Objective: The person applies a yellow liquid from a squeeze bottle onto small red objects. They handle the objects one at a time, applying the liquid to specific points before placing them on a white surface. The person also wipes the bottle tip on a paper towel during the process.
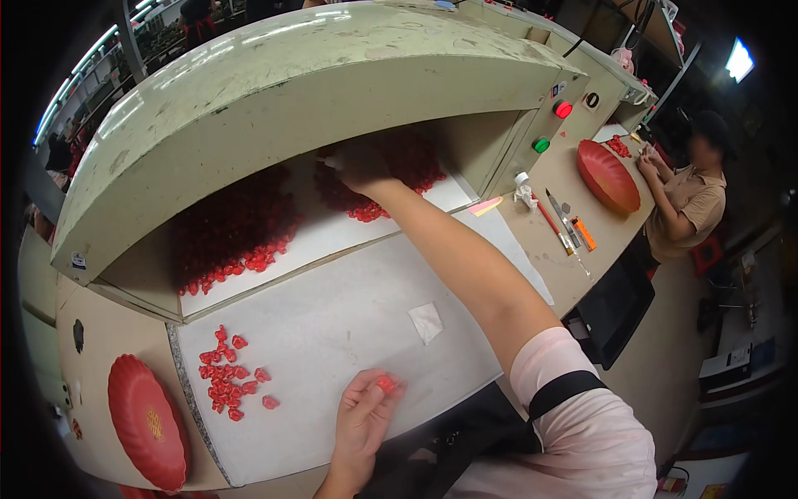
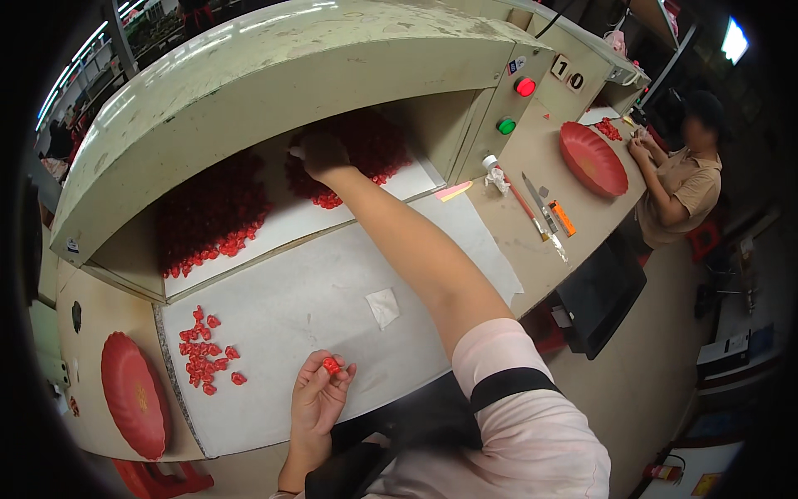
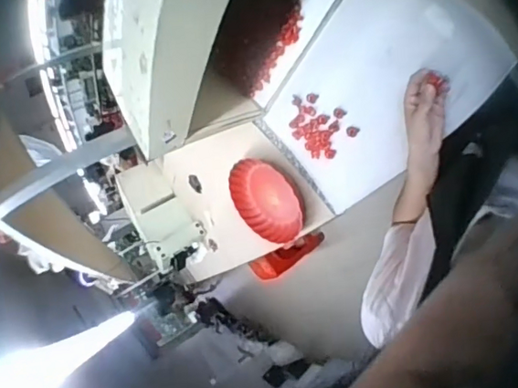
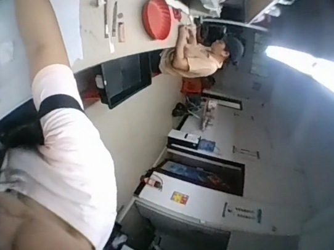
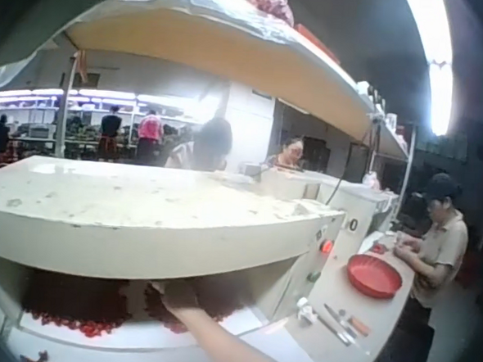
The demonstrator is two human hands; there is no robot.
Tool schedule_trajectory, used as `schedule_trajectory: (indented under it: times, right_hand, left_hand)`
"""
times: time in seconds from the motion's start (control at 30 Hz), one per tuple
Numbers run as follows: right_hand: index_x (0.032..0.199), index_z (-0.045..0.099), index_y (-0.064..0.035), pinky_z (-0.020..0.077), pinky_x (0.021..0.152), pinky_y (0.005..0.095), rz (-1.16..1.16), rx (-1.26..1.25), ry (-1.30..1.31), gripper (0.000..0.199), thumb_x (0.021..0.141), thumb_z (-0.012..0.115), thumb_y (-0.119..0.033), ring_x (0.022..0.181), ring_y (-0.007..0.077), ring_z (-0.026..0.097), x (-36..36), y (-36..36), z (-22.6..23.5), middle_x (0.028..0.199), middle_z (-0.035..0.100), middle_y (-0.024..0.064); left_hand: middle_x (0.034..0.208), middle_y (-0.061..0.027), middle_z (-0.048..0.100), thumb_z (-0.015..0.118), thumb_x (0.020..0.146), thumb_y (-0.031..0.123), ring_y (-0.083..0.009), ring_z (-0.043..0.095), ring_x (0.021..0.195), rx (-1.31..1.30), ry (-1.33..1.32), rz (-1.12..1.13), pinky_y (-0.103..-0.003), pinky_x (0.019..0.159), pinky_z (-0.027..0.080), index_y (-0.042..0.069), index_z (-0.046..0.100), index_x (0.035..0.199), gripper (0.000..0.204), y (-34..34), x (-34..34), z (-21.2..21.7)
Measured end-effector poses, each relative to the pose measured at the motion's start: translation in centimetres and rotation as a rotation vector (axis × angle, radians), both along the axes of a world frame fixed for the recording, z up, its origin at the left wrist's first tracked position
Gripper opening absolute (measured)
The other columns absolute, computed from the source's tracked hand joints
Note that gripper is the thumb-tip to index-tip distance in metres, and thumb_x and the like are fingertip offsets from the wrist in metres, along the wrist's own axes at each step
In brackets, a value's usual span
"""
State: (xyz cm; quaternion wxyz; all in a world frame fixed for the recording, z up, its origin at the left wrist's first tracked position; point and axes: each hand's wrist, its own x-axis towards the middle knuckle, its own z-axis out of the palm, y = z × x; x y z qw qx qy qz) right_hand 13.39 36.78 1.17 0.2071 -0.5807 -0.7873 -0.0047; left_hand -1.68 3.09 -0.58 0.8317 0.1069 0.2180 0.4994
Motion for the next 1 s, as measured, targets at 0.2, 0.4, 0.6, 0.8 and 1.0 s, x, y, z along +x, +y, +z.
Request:
schedule_trajectory:
  times: [0.2,0.4,0.6,0.8,1.0]
  right_hand:
    - [0.087,0.061,-0.0087,0.0449,0.075,0.041,0.009,0.02,0.039,0.016,0.078,0.055,-0.02,0.087,0.0305,0.056,0.9,-1.7,1.5,0.091,0.059,0.0143]
    - [0.091,0.061,-0.0062,0.0458,0.066,0.0346,0.204,0.059,0.55,0.024,0.069,0.063,-0.014,0.074,0.0301,0.058,3.9,-5.0,1.3,0.084,0.061,0.0133]
    - [0.084,0.059,0.0001,0.0383,0.052,0.021,0.207,-0.484,1.149,0.011,0.077,0.059,-0.008,0.06,0.0079,0.05,3.8,-19.8,5.0,0.072,0.059,0.0063]
    - [0.083,0.056,0.0003,0.0405,0.052,0.0228,0.153,-0.669,1.444,0.01,0.076,0.06,-0.005,0.062,0.0122,0.054,4.0,-28.9,3.4,0.072,0.059,0.0105]
    - [0.085,0.056,0.0016,0.0418,0.052,0.0236,0.153,-0.656,1.566,0.009,0.076,0.059,-0.002,0.063,0.012,0.055,4.4,-32.8,2.0,0.076,0.06,0.0115]
  left_hand:
    - [0.092,-0.0113,0.06,0.053,0.081,0.002,-0.0187,0.058,0.087,0.031,-0.023,0.026,-0.039,0.091,0.04,0.001,0.055,0.098,0.017,-0.1,-0.2,-0.1]
    - [0.095,-0.0124,0.058,0.052,0.082,0.004,-0.0201,0.057,0.089,0.097,-0.049,0.036,-0.038,0.091,0.04,0.001,0.054,0.1,0.018,-0.3,-0.3,0.4]
    - [0.095,-0.013,0.058,0.051,0.083,0.004,-0.0218,0.055,0.091,0.167,-0.028,0.061,-0.035,0.086,0.042,0.0,0.053,0.102,0.02,-0.8,0.0,0.4]
    - [0.093,-0.0124,0.058,0.051,0.083,0.004,-0.02,0.055,0.089,0.212,0.056,0.061,-0.034,0.083,0.042,0.0,0.054,0.101,0.019,-1.2,1.4,0.8]
    - [0.096,-0.013,0.059,0.052,0.082,0.003,-0.019,0.056,0.087,0.208,0.14,0.064,-0.032,0.083,0.042,0.0,0.054,0.102,0.021,-1.7,2.9,0.6]
